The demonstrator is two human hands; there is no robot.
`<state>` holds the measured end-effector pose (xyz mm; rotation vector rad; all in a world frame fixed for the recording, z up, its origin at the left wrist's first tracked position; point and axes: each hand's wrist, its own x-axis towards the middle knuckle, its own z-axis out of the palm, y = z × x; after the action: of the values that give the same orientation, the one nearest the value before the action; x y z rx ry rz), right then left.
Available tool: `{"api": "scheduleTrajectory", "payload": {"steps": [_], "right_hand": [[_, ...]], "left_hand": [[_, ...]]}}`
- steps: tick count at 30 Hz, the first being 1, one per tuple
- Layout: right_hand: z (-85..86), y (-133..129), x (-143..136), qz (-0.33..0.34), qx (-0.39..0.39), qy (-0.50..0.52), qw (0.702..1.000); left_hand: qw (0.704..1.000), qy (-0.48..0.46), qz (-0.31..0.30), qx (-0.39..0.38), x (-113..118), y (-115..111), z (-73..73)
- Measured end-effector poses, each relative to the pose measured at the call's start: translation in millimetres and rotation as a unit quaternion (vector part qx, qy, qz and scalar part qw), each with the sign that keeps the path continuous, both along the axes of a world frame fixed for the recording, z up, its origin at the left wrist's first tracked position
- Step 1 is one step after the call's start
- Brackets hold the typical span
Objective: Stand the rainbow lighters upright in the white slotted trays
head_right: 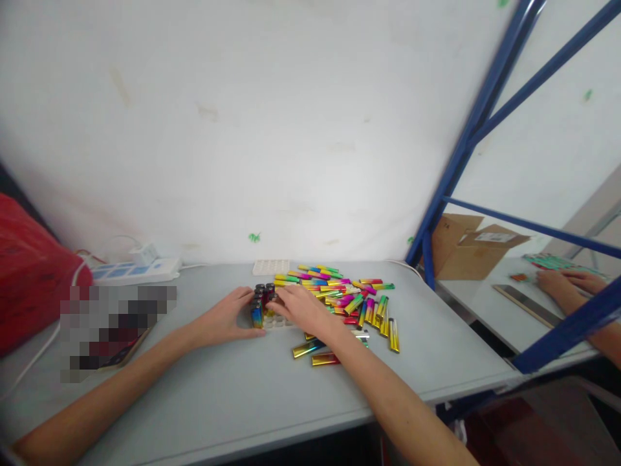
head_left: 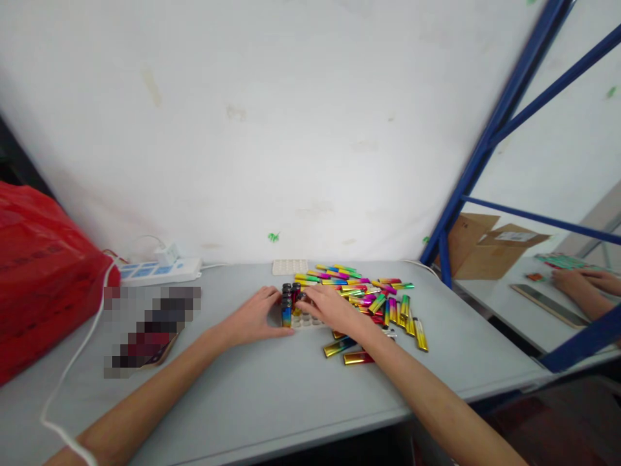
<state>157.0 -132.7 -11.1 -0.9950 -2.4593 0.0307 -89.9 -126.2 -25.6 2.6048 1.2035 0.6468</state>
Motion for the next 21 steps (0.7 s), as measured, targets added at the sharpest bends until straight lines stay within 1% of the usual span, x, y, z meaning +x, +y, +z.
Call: {"api": "scheduleTrajectory", "payload": {"steps": [2,3,5,7,9,11,13,15,18,21], "right_hand": [[1.1,-1,-4,-0.001,0.029,-0.035,0.999],[2.1,-2,-5,0.001,0.032,-0.044,0.999],[4.3,0,-4,0.009,0.012,-0.037,0.999],[6.3,5,5,0.002,-0.005,-0.005,1.000],[6.8,15,21,-0.040,0.004,0.029,0.999],[5.1,27,43,-0.109,0.026,0.042,0.993],[1.1,41,65,-0.178,0.022,0.020,0.984],[-4.1,52,82,-0.224,-0.002,-0.014,0.975],[-11.3,63,95,-0.258,-0.054,-0.067,0.962],[-14.9,69,97,-0.266,-0.080,-0.086,0.957]], "left_hand": [[1.000,0.000,-0.003,0.000,0,0,0.1],[1.000,0.001,-0.003,0.000,0,0,0.1],[1.000,0.000,0.000,0.002,0,0,-0.2],[1.000,-0.005,0.003,0.006,1,0,-0.2],[1.000,-0.008,0.005,0.008,1,0,0.3],[1.000,-0.004,0.007,0.004,1,0,1.4],[1.000,0.005,0.007,-0.002,1,0,2.4],[1.000,0.006,0.006,-0.003,0,0,2.8],[1.000,-0.002,0.009,-0.002,0,0,2.4],[1.000,-0.007,0.011,-0.003,0,0,1.9]]}}
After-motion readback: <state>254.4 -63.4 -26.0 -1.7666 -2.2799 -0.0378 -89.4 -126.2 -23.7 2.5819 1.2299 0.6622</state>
